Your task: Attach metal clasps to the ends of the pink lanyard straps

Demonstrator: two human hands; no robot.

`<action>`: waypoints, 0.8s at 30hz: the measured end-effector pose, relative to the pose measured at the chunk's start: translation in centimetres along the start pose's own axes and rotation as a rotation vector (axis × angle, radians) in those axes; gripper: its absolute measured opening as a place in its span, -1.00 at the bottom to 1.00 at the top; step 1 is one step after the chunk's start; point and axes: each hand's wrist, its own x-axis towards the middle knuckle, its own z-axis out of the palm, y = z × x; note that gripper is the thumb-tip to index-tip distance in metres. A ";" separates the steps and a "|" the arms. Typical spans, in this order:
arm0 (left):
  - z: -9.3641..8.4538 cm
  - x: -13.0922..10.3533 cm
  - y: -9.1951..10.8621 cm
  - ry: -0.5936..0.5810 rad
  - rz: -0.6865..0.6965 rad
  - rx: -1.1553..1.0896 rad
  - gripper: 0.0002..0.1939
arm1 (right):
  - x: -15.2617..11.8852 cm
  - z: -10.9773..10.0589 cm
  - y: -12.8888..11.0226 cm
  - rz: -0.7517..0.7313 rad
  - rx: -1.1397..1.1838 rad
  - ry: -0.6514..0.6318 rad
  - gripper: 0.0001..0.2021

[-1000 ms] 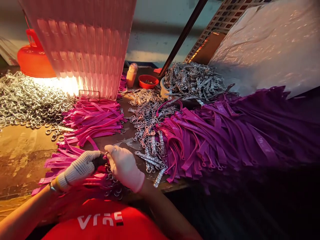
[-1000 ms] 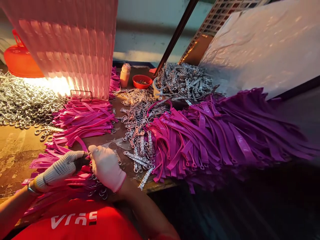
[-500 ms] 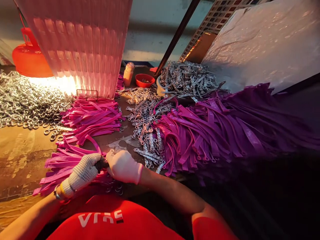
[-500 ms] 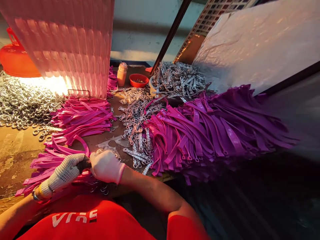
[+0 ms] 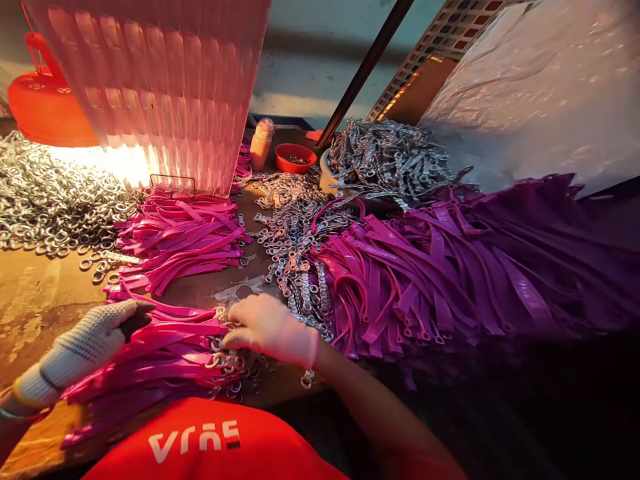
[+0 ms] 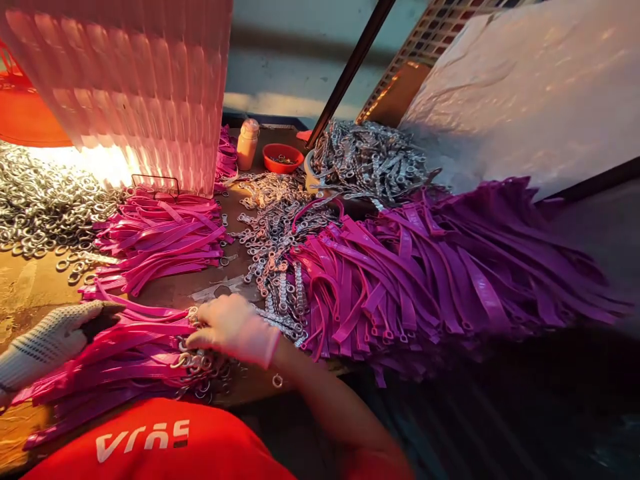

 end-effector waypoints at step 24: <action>8.1 -2.3 0.1 -0.232 -0.174 -0.457 -0.58 | 0.0 2.7 3.2 0.064 0.508 0.482 -0.88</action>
